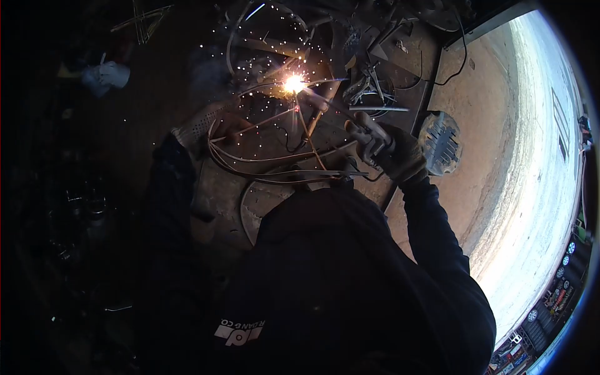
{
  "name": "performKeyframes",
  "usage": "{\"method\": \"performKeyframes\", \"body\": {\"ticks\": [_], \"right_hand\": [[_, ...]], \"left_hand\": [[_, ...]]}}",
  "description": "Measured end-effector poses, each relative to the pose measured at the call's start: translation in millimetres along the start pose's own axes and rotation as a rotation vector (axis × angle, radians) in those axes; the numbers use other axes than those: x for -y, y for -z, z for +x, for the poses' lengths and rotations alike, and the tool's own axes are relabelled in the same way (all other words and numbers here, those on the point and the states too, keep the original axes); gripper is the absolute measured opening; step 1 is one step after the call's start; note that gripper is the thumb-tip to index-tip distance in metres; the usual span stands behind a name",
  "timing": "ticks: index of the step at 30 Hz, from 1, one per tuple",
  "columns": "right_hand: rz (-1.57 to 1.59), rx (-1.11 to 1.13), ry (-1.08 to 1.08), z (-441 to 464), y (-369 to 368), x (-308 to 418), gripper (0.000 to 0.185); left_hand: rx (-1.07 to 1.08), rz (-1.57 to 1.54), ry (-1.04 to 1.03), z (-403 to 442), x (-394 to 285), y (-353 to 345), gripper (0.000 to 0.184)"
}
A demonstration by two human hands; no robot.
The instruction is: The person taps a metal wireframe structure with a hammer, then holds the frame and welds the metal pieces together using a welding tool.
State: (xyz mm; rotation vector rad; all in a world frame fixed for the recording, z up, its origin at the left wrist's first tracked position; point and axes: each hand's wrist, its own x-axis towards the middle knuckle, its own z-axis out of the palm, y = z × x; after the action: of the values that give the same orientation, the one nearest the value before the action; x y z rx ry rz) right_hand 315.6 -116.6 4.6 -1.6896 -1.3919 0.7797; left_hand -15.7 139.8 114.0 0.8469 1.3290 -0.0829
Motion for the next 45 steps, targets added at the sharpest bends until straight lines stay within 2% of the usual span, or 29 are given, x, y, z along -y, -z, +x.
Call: {"method": "performKeyframes", "body": {"ticks": [1, 2, 3, 5, 7, 10, 13, 17, 21, 27, 30, 32, 33, 36, 37, 39, 41, 45], "right_hand": [[-0.253, 0.073, 0.078, 3, 2, 3, 0.052], [-0.237, 0.062, 0.058, 0, 3, 3, 0.049], [-0.221, 0.049, 0.038, -3, 4, 4, 0.047], [-0.194, 0.037, -0.011, -9, 4, -1, 0.044], [-0.184, 0.035, -0.044, -9, 0, -12, 0.043], [0.068, -0.017, -0.08, -9, -10, -28, 0.063], [0.162, -0.056, -0.056, -11, -12, -31, 0.064], [0.045, -0.046, -0.002, -10, -9, -17, 0.063], [-0.095, -0.02, 0.042, -9, -3, -4, 0.062], [-0.062, -0.05, 0.074, -8, -3, 0, 0.06], [-0.074, -0.05, 0.09, -6, -2, 4, 0.059], [0.036, -0.009, 0.014, -4, -3, 10, 0.056], [0.036, -0.073, 0.097, -3, -6, 5, 0.053], [-0.073, -0.099, 0.101, -3, -9, -2, 0.052], [-0.077, -0.042, 0.046, 0, -6, 6, 0.052], [-0.079, -0.032, 0.048, 2, -3, 12, 0.052], [-0.058, -0.043, 0.063, 2, 0, 20, 0.053], [-0.066, -0.037, 0.056, -4, -5, 0, 0.057]], "left_hand": [[0.333, -0.045, 0.008, 19, 2, 30, 0.056], [0.332, -0.045, 0.008, 36, 15, 44, 0.056], [0.25, 0.158, -0.226, 53, 30, 53, 0.053], [0.163, 0.36, -0.456, 58, 38, 57, 0.05], [0.148, 0.227, -0.422, 44, 36, 48, 0.048], [0.121, 0.031, -0.376, 22, 30, 32, 0.046], [0.09, -0.039, -0.311, 19, 26, 28, 0.043], [0.086, 0.014, -0.215, 7, 15, 20, 0.037], [0.028, -0.036, -0.253, 11, 22, 19, 0.037], [0.032, 0.005, -0.248, 17, 22, 27, 0.041], [0.027, 0.153, -0.188, 19, 13, 34, 0.056], [0.413, 0.156, 0.059, 36, 5, 49, 0.071], [0.189, 0.211, -0.058, 11, 2, 21, 0.08], [0.124, 0.143, -0.017, 7, 6, 15, 0.075], [0.295, 0.093, 0.068, 19, 1, 29, 0.063], [0.387, 0.071, 0.086, 28, 2, 40, 0.061], [0.292, 0.075, -0.02, 27, 11, 36, 0.059], [0.256, 0.039, -0.098, 30, 18, 37, 0.056]]}}
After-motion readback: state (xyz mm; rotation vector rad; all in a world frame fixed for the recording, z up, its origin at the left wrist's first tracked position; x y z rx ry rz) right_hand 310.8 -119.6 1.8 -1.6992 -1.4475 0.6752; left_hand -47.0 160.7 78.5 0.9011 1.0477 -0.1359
